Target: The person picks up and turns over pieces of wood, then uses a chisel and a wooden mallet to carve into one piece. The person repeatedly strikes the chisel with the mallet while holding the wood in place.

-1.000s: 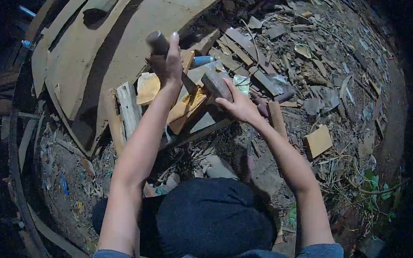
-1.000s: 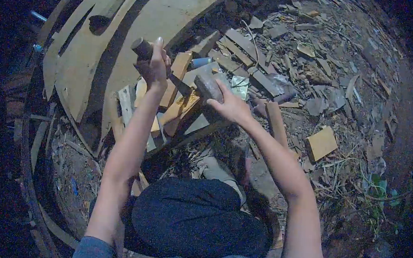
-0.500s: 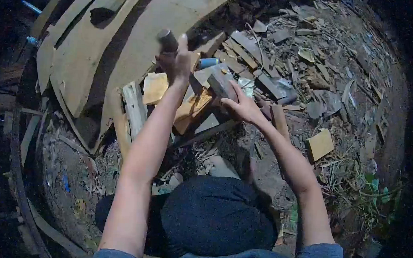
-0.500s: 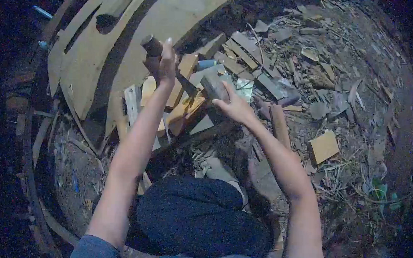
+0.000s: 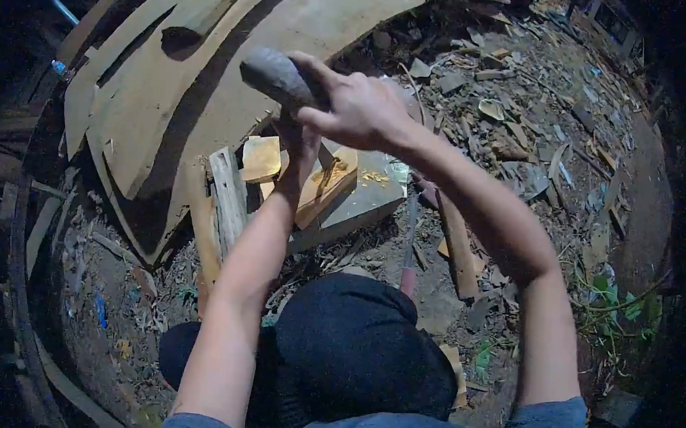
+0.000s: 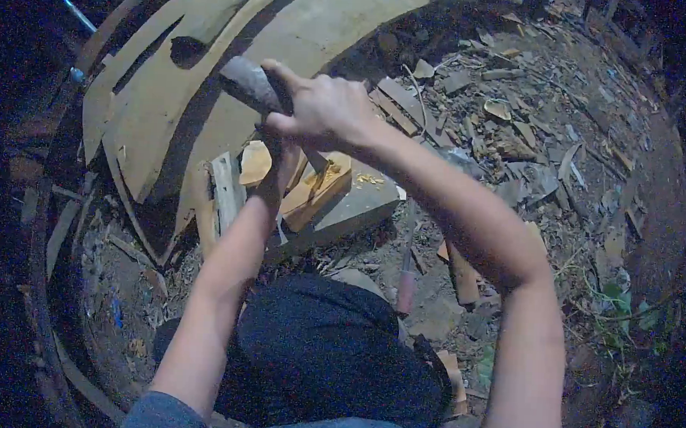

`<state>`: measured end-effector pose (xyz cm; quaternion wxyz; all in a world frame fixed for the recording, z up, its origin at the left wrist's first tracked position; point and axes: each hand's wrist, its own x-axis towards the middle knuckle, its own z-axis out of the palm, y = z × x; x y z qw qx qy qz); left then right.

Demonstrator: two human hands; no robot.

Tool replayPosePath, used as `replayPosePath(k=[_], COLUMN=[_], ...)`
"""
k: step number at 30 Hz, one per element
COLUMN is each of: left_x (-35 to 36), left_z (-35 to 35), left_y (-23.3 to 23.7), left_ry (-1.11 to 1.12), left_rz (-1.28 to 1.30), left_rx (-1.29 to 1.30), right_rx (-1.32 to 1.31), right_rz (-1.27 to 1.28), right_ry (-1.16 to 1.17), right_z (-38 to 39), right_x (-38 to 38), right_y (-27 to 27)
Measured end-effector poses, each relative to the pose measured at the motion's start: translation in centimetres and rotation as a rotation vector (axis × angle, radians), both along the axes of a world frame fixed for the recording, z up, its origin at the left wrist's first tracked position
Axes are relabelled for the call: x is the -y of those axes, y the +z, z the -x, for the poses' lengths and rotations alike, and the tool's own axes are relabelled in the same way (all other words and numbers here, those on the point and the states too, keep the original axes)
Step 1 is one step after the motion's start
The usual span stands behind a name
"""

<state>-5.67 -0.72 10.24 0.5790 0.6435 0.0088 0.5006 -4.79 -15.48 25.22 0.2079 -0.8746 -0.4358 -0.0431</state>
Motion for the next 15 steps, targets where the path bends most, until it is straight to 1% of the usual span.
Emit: replayPosePath(k=[2, 3, 4, 6, 7, 8, 9, 10, 11, 12, 14, 15], left_x=[0.8, 1.2, 0.9, -0.7, 0.6, 0.3, -0.1, 0.0, 1.2, 1.4, 1.8, 2.0], left_z=[1.3, 1.9, 1.0, -0.9, 0.2, 0.8, 1.1, 1.4, 1.0, 1.1, 1.4, 1.8], left_y=[2.3, 2.9, 2.1, -0.2, -0.2, -0.1, 0.3, 1.1, 1.6, 1.8, 2.3, 3.1], left_ry=[-0.051, -0.081, -0.085, 0.263, 0.255, 0.259, 0.193, 0.119, 0.311, 0.310, 0.244, 0.282], left_rz=[0.382, 0.578, 0.585, -0.126, -0.120, -0.122, -0.163, -0.205, -0.158, -0.152, -0.034, 0.011], left_rx=[-0.122, -0.194, -0.190, -0.309, -0.030, -0.030, -0.110, -0.188, -0.199, -0.204, -0.277, -0.503], right_rx=[0.050, 0.052, 0.056, 0.142, 0.086, 0.086, 0.074, 0.062, 0.157, 0.154, 0.074, -0.004], right_rz=[-0.040, -0.179, -0.171, -0.480, -0.414, -0.416, -0.212, -0.008, 0.062, 0.069, -0.357, -0.322], right_ry=[0.017, 0.034, 0.032, 0.040, 0.035, 0.039, 0.054, 0.059, 0.038, 0.038, 0.044, 0.022], right_z=[-0.6, -0.4, -0.2, 0.9, 1.2, 0.6, -0.5, -0.4, -0.6, -0.4, 1.1, 2.2], right_x=[-0.7, -0.8, -0.6, -0.3, 0.0, -0.2, -0.6, -0.6, -0.3, -0.2, 0.1, 1.2], right_y=[1.3, 1.5, 2.1, 3.0, 3.0, 2.4, 1.5, 2.1, 2.8, 2.9, 3.9, 4.7])
